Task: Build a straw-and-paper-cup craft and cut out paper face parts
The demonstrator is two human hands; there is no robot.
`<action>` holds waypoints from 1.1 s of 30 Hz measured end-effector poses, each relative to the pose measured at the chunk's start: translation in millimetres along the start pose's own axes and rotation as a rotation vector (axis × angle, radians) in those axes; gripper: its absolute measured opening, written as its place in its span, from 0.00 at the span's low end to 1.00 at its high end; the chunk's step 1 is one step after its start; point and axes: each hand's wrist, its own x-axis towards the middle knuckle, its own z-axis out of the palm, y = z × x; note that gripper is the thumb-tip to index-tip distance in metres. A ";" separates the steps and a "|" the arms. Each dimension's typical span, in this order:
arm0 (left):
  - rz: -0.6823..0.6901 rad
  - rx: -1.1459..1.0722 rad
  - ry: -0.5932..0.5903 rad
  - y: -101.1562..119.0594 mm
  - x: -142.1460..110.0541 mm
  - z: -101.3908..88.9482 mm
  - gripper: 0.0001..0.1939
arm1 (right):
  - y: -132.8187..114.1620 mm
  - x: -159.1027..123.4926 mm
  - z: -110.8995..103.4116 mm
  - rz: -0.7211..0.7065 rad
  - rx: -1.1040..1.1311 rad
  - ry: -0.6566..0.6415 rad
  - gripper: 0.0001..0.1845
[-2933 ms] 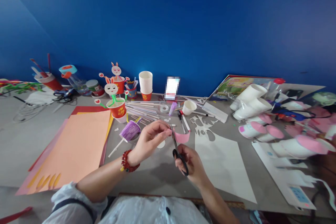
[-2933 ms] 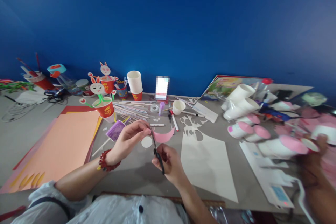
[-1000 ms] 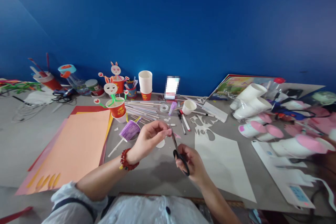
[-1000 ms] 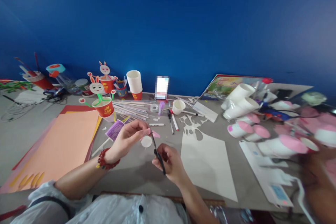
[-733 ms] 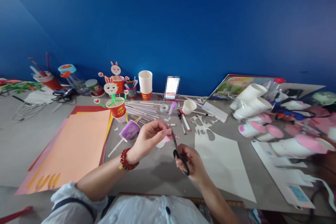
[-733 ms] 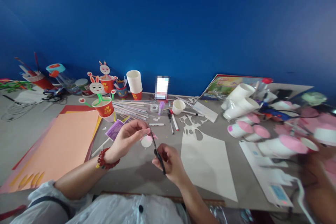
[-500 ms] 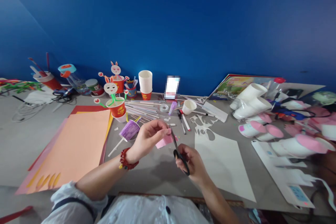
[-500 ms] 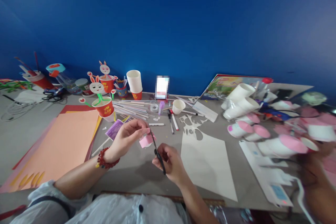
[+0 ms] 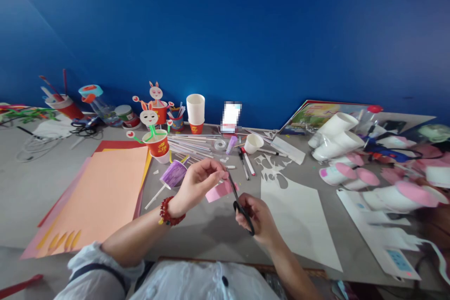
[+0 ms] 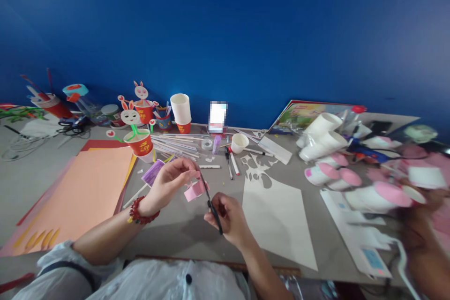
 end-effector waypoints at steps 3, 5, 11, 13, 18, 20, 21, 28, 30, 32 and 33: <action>0.006 0.008 0.005 -0.2 -0.3 -0.3 0.11 | -1.3 -0.8 -0.7 -0.008 -0.024 0.007 0.22; 0.007 0.009 0.008 0.1 -0.4 0.0 0.11 | -2.7 -0.9 -1.2 -0.014 -0.040 0.005 0.23; -0.029 -0.013 0.038 2.3 -0.1 2.7 0.12 | -1.8 -1.2 -1.6 -0.024 -0.047 0.009 0.22; -0.029 -0.010 0.046 1.8 -0.2 2.9 0.12 | -1.8 -1.6 -1.3 -0.019 -0.044 0.007 0.21; -0.034 -0.001 0.050 -0.4 -0.2 2.1 0.13 | -6.4 -2.1 -1.4 0.004 -0.037 0.011 0.23; -0.031 0.009 0.054 0.2 0.0 1.7 0.14 | -7.4 -2.0 -1.7 0.008 -0.035 0.012 0.24; -0.026 0.015 0.057 0.9 0.2 1.3 0.15 | -7.0 -1.9 -1.8 0.007 -0.036 0.012 0.24; 0.001 0.065 0.030 3.8 -0.4 -1.9 0.13 | 0.1 -0.8 -3.0 -0.020 0.000 0.039 0.25; -0.015 0.044 0.034 2.9 -0.7 -1.2 0.13 | -3.3 -0.3 -3.5 -0.024 0.021 0.043 0.26; -0.027 0.024 0.042 1.6 -0.7 0.0 0.13 | -9.8 0.1 -3.7 -0.025 0.024 0.017 0.28; -0.030 0.015 0.046 1.0 -0.6 0.6 0.13 | -13.4 0.4 -3.6 -0.025 0.024 -0.003 0.28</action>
